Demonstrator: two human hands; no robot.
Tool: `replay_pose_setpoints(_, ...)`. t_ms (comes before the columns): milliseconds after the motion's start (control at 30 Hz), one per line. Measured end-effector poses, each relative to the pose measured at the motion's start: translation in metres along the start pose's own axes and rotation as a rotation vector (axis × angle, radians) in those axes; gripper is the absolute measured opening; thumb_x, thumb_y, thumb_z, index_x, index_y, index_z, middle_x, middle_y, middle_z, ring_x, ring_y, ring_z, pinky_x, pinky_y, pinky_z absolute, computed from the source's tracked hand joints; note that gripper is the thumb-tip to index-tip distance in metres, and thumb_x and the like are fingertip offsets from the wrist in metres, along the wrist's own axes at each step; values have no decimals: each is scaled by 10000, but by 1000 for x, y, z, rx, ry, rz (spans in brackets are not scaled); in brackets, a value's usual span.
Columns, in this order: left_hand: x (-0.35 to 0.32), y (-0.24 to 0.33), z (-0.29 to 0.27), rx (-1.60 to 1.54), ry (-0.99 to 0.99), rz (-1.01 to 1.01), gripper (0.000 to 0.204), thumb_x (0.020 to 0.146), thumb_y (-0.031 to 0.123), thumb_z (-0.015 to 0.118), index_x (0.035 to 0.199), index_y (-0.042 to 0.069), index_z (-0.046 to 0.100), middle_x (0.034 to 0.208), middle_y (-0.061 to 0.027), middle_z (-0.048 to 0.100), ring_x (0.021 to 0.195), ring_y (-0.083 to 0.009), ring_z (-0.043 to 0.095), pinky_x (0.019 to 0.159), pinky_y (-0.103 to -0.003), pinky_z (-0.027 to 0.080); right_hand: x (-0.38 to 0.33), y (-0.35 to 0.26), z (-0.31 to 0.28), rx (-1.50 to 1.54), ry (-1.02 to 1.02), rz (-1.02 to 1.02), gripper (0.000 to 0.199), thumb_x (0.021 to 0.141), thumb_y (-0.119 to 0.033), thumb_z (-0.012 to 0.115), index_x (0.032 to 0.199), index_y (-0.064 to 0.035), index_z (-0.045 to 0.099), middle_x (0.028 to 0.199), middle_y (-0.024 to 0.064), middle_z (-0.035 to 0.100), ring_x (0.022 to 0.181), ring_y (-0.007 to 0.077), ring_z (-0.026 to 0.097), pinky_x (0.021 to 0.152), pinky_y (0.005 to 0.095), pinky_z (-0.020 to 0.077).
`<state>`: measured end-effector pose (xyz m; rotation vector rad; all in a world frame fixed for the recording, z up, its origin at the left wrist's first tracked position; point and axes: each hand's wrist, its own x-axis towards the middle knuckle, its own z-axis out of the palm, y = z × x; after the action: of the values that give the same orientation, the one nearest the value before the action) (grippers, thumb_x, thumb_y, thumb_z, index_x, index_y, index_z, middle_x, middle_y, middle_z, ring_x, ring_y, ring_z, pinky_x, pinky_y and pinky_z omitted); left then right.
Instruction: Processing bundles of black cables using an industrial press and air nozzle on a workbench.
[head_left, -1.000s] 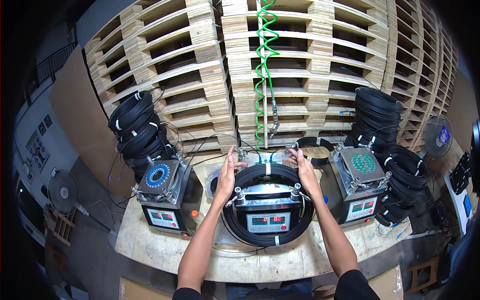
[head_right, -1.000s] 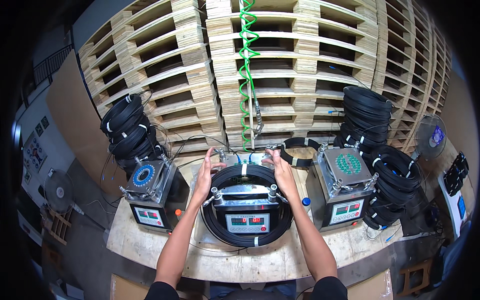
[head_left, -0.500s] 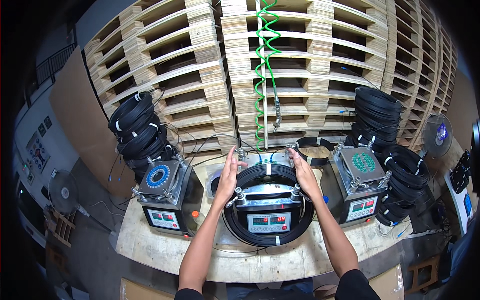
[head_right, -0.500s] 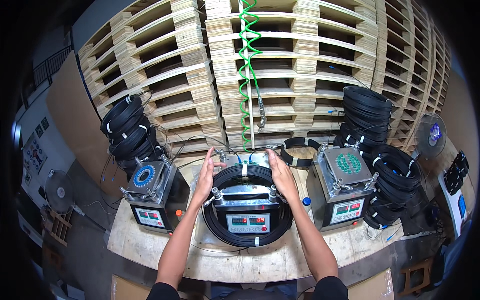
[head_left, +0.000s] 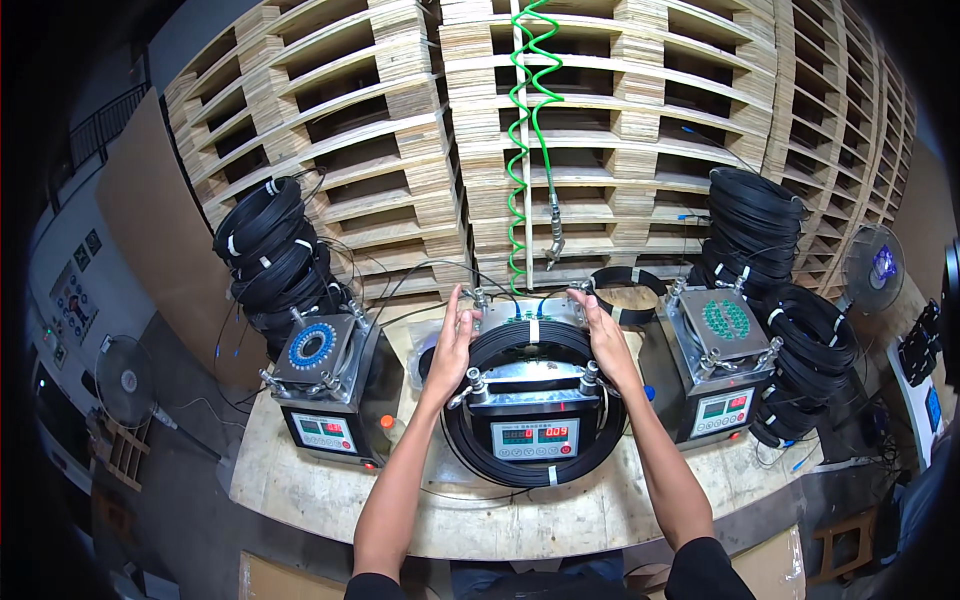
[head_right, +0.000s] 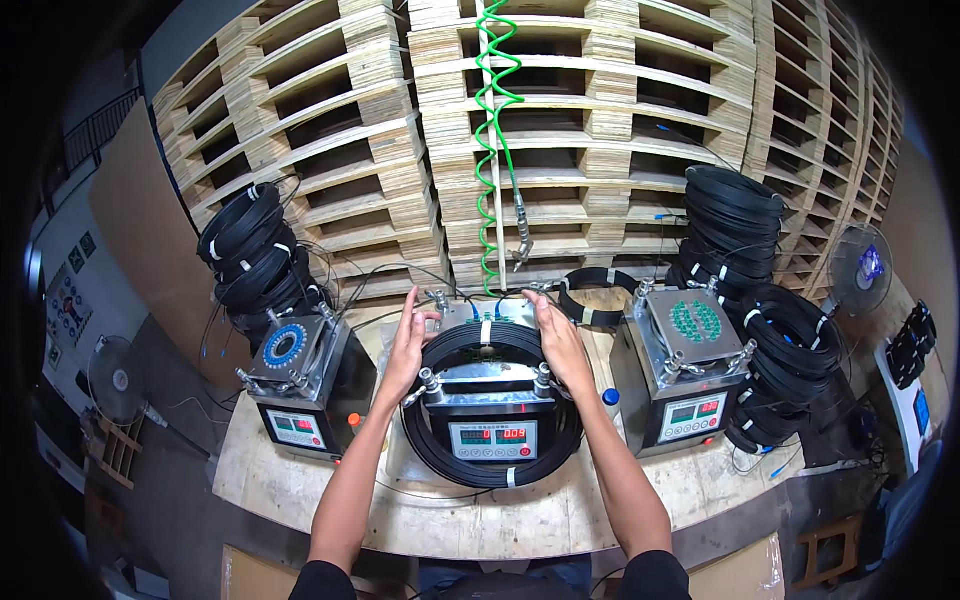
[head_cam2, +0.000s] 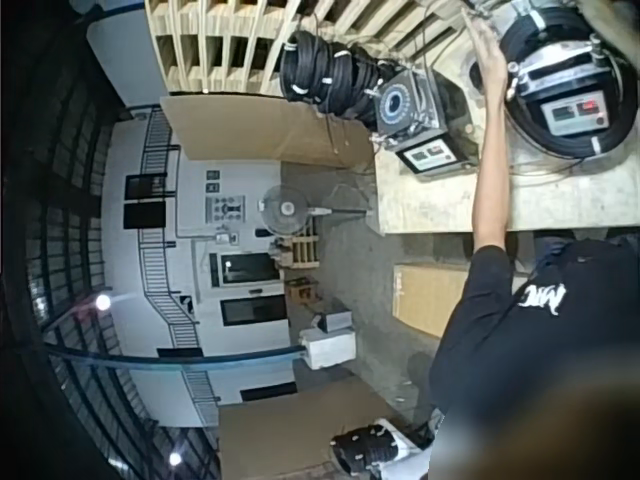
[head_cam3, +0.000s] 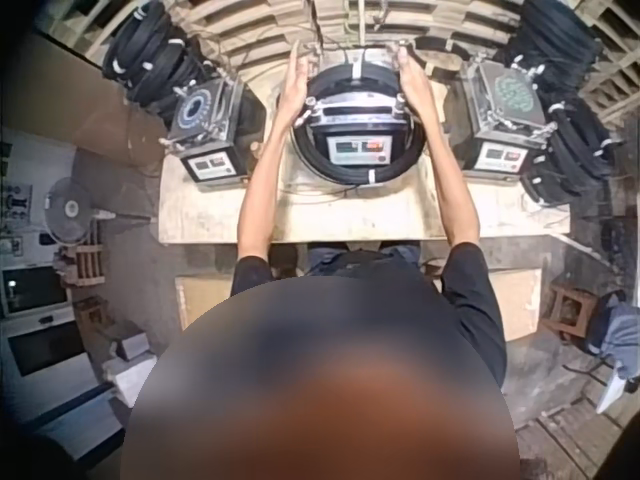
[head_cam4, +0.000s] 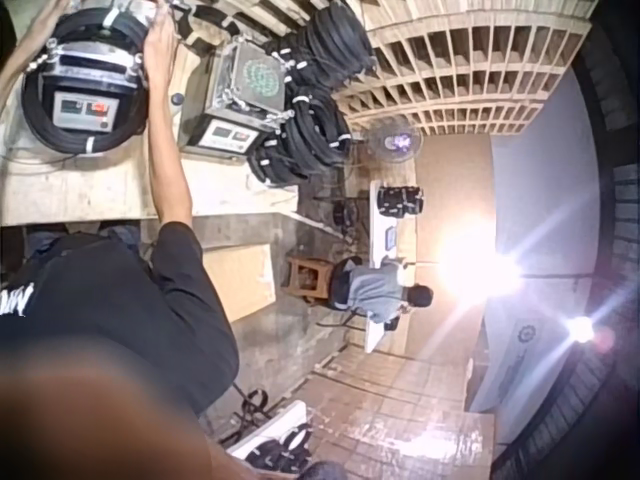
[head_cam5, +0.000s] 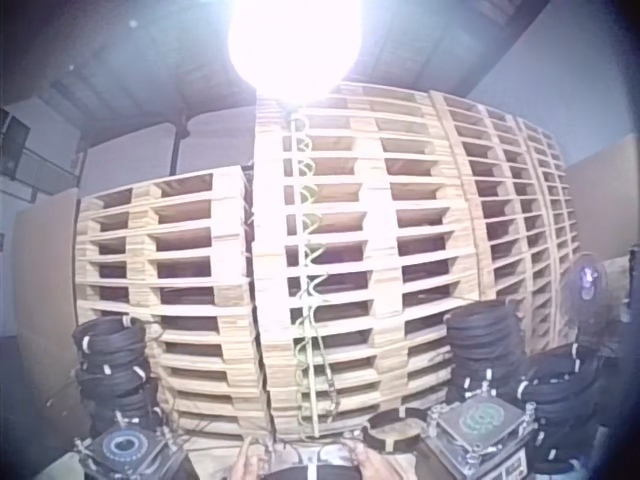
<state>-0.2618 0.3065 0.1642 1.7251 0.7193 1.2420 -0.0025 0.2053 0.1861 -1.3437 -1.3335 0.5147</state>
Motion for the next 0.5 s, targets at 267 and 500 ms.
replay_pose_setpoints(267, -5, 3, -1, 128, -12, -15, 641, 1114, 462, 457, 1649, 165, 268, 1152, -101, 624, 1089, -185, 591, 1031, -340, 448, 1, 10, 1, -90, 61, 37, 693, 1100, -592, 293, 1437, -65, 592, 1421, 185, 628, 1358, 341, 565, 1128, 377, 413)
replay_pose_setpoints(500, -6, -2, -1, 97, 84, -88, 612, 1104, 380, 508, 1629, 135, 312, 1155, -92, 594, 1079, -156, 574, 933, -313, 492, 4, 10, 0, -3, 0, -35, 672, 1110, -561, 305, 1410, -37, 601, 1394, 197, 642, 1345, 334, 577, 1122, 371, 417)
